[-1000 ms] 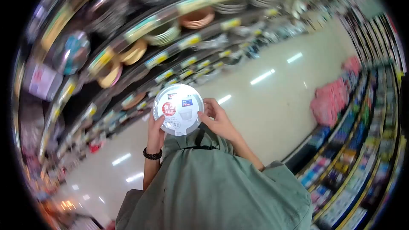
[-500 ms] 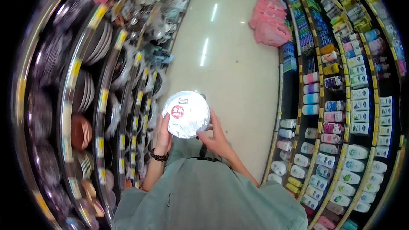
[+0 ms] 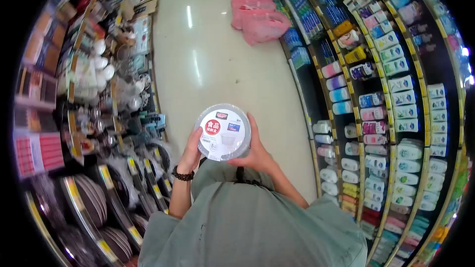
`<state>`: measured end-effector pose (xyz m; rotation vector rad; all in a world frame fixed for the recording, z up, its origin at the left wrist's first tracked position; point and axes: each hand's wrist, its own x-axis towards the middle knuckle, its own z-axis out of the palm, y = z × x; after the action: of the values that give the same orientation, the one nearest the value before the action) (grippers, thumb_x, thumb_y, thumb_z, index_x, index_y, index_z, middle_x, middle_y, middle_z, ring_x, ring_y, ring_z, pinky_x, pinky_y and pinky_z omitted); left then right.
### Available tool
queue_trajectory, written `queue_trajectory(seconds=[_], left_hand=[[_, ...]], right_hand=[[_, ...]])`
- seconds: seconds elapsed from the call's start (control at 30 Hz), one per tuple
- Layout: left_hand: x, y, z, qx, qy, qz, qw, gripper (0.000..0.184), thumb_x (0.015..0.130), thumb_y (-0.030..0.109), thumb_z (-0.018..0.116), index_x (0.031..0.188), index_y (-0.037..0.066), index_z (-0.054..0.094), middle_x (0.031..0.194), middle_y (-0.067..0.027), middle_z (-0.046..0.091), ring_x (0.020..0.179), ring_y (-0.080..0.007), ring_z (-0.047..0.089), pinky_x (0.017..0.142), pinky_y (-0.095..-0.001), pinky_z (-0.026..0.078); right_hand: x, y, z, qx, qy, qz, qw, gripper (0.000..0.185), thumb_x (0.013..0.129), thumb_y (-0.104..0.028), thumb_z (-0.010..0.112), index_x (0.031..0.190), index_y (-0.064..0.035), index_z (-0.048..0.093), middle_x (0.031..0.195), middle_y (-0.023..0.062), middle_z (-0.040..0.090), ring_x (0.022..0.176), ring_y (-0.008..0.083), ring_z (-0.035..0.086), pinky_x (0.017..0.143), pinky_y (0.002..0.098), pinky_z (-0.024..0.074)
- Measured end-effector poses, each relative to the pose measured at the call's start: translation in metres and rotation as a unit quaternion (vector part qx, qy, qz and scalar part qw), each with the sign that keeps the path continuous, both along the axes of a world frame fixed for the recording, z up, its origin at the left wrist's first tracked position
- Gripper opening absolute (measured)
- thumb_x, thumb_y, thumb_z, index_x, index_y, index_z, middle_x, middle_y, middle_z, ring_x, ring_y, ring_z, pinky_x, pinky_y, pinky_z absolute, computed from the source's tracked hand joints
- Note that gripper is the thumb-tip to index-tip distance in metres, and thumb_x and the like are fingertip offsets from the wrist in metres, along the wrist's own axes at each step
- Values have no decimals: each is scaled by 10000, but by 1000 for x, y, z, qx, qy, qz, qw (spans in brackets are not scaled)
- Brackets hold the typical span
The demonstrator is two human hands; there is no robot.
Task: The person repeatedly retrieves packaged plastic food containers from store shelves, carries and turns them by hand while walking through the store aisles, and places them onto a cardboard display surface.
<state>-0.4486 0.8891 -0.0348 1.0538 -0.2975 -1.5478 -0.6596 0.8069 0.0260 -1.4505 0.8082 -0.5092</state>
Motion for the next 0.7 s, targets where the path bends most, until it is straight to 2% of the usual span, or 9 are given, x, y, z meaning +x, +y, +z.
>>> queue_trajectory(seconds=[0.1, 0.13, 0.23, 0.27, 0.3, 0.37, 0.4, 0.6, 0.7], left_hand=[[11, -59, -13, -16, -69, -31, 997, 551, 1059, 361, 421, 1470, -1, 366, 1423, -125, 504, 1327, -198, 470, 1112, -347, 364], [21, -57, -22, -53, -93, -25, 994, 632, 1044, 390, 444, 1511, -9, 298, 1482, -138, 433, 1391, -223, 390, 1164, -357, 281], [25, -123, -12, -136, -183, -14, 973, 764, 1004, 456, 498, 1541, -18, 231, 1525, -158, 365, 1427, -251, 335, 1189, -364, 225], [27, -147, -8, -146, -186, -14, 971, 949, 915, 507, 632, 1556, -24, 176, 1536, -176, 336, 1429, -270, 336, 1189, -381, 234], [29, -172, -3, -164, -194, -25, 967, 993, 885, 495, 676, 1557, -25, 163, 1536, -180, 334, 1426, -269, 340, 1184, -384, 246], [36, -219, 6, -201, -208, -42, 956, 1090, 823, 473, 765, 1560, -28, 138, 1536, -187, 329, 1422, -267, 348, 1175, -392, 271], [39, -245, 11, -192, -190, -38, 962, 1218, 722, 411, 873, 1566, -18, 106, 1538, -188, 320, 1414, -276, 361, 1161, -402, 308], [75, -376, 35, -170, -253, -18, 952, 1273, 649, 348, 923, 1569, 6, 112, 1536, -192, 317, 1406, -302, 373, 1162, -412, 320], [103, -420, 41, -151, -252, -6, 956, 1288, 641, 350, 926, 1571, 7, 103, 1545, -198, 310, 1410, -300, 373, 1166, -412, 316]], right_hand=[[3, -46, -28, -11, -37, -45, 998, 1442, 574, -297, 952, 1580, -53, -52, 1564, 202, 251, 1459, 290, 275, 1196, 403, 228], [13, -41, -38, -1, -46, -62, 997, 1432, 574, -314, 953, 1582, -50, -30, 1559, 196, 267, 1456, 283, 282, 1193, 399, 231], [19, -101, -60, 64, -101, -110, 987, 1396, 582, -368, 951, 1584, -37, 37, 1550, 178, 306, 1448, 263, 299, 1186, 387, 240], [22, -125, -64, 90, -117, -113, 983, 1379, 590, -388, 946, 1582, -29, 59, 1549, 171, 313, 1447, 256, 302, 1184, 384, 242], [23, -149, -68, 118, -132, -114, 977, 1363, 597, -408, 942, 1581, -22, 80, 1549, 164, 320, 1446, 250, 305, 1182, 381, 243], [26, -202, -85, 140, -173, -95, 970, 1338, 609, -331, 941, 1586, -45, 72, 1570, 147, 273, 1447, 243, 294, 1191, 378, 228], [30, -232, -85, 152, -195, -83, 965, 1329, 614, -293, 940, 1589, -57, 68, 1581, 138, 250, 1447, 240, 288, 1195, 377, 220], [66, -374, -61, 141, -205, -42, 968, 1385, 613, -363, 956, 1591, -67, 21, 1587, 135, 241, 1461, 236, 262, 1201, 380, 201], [95, -438, -48, 118, -176, 9, 977, 1396, 622, -313, 954, 1591, -76, -22, 1591, 155, 224, 1469, 250, 246, 1204, 390, 195]])
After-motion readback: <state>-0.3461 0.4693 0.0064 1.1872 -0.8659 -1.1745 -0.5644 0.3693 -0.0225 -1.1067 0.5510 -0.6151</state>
